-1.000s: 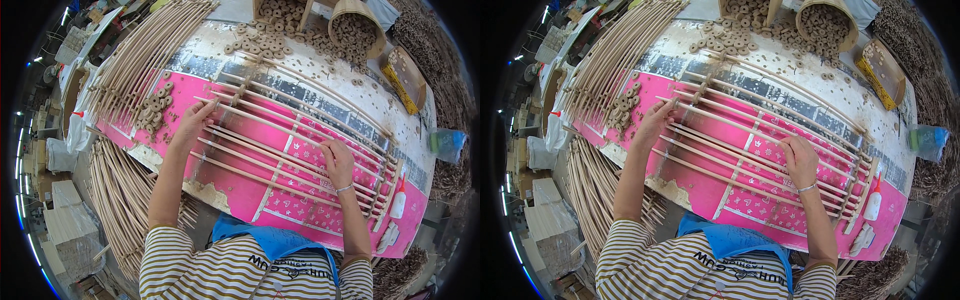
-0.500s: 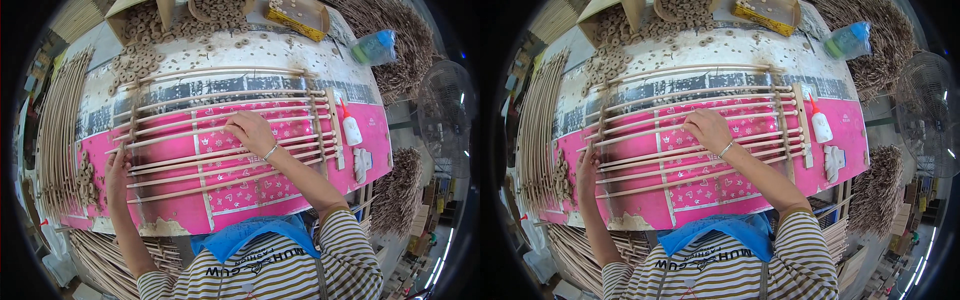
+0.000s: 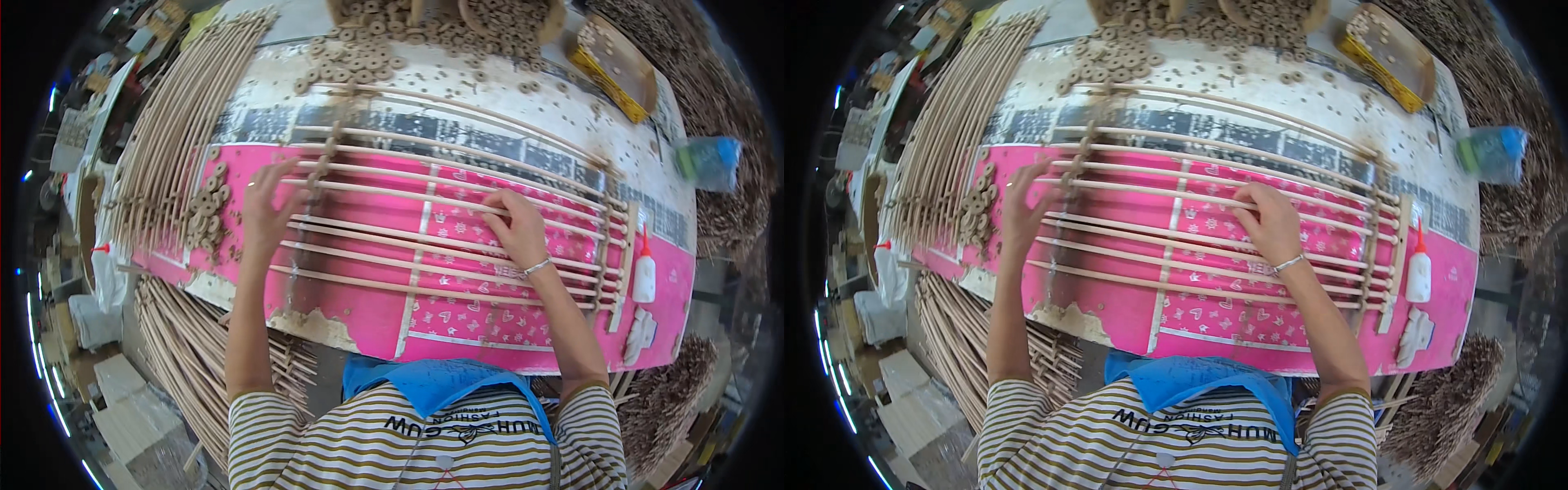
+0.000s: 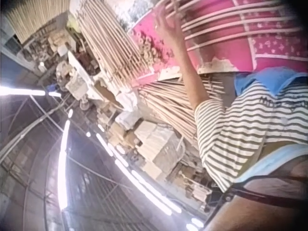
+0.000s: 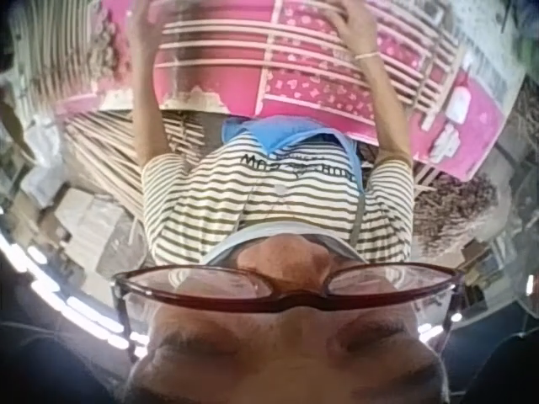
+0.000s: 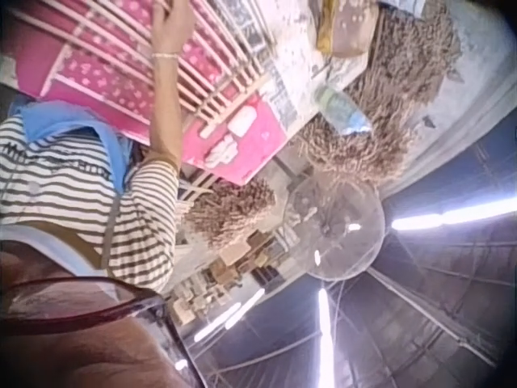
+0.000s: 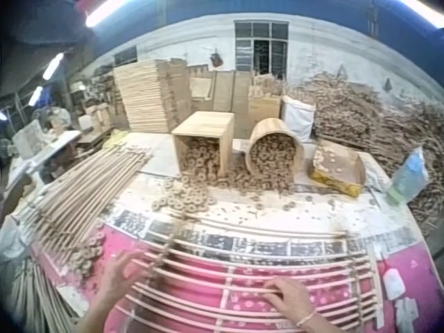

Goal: Assembling a wooden structure by arranging dowels and sliding small wooden rings onto them.

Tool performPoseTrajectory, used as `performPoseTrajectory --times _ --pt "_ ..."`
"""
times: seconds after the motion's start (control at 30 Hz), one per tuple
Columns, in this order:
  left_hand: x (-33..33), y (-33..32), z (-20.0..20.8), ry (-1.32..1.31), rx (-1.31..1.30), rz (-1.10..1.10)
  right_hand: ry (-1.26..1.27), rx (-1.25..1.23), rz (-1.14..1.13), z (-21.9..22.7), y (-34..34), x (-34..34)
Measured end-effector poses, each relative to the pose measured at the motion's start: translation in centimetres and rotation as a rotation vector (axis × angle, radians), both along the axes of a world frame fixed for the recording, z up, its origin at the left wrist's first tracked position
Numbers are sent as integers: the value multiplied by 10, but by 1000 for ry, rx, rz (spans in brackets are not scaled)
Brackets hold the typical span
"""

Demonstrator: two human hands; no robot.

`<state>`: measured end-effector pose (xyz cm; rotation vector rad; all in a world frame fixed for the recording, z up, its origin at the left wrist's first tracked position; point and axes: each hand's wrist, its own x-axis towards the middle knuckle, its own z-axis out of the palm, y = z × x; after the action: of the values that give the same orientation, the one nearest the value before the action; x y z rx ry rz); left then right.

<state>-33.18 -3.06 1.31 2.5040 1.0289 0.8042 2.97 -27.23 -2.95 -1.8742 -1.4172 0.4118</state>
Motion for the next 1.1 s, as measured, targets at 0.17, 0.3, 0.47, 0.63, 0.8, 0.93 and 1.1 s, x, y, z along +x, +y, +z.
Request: performPoseTrajectory --times 0.17,0.3,0.47,0.63,0.8,0.93,1.1 --pt "-6 1 -9 191 57 10 50 -18 23 6 5 -6" --pt "-4 6 -17 212 69 14 -101 36 46 9 7 -5" --pt "6 3 -18 139 115 10 -142 106 60 6 9 -2" --pt "1 3 -21 207 108 34 -189 83 78 5 8 -3" --pt "9 0 -17 204 161 -10 -353 123 49 8 7 -5" --pt "10 55 -26 -130 6 -20 -381 170 11 24 5 -7" --pt "45 160 -38 73 39 187 -253 170 30 47 -5 -19"
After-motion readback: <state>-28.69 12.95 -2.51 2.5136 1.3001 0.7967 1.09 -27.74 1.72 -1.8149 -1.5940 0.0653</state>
